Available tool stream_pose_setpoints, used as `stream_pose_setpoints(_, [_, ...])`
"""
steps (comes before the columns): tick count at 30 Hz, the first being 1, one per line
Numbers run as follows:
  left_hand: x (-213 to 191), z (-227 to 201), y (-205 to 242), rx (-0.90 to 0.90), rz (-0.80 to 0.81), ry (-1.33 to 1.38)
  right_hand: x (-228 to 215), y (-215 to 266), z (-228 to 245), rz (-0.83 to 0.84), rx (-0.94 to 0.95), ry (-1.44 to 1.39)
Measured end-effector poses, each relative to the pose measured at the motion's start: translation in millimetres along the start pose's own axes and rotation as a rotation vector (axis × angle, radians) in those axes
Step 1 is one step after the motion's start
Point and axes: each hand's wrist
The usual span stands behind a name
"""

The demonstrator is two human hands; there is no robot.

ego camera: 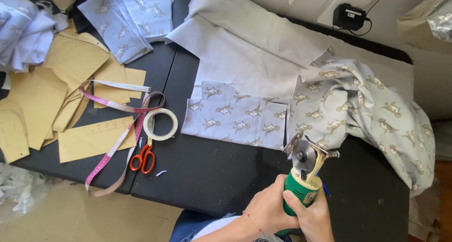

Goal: The person uses a rotary cutter to cut patterned fabric on a black table. They place a paper pattern on the fabric, trace its outline with a pen, and then cut along the marked lines. The person repeats this process for multiple pieces, handling the fabric, patterns, and cutting tool throughout.

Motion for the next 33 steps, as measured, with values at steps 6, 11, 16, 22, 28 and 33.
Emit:
stream_pose_setpoints(6, [12,6,18,-0.037,0.005,-0.071,9,27,12,-0.024,0.047,0.045])
stream_pose_setpoints(11, [22,10,25,-0.044,-0.055,-0.131,-2,33,-9,0.009,-0.083,0.222])
stream_pose_setpoints(16, [19,8,35,-0.043,-0.056,-0.084,13,43,16,0.002,0.071,0.203])
stream_pose_setpoints(22, [22,21,42,-0.025,-0.135,-0.077,15,40,2,0.069,-0.052,0.259])
stream_pose_setpoints(28, [23,29,50,-0.021,-0.211,-0.065,25,43,6,0.121,-0.049,0.305])
stream_pose_setpoints(33, [25,32,56,0.01,-0.246,-0.031,24,42,17,0.18,-0.062,0.343])
Point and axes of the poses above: each hand's wrist, its own y-axis away from the middle knuckle, its own x-axis out of the palm, z = x × y, and after that the axes turned 10 degrees about z, right-handed
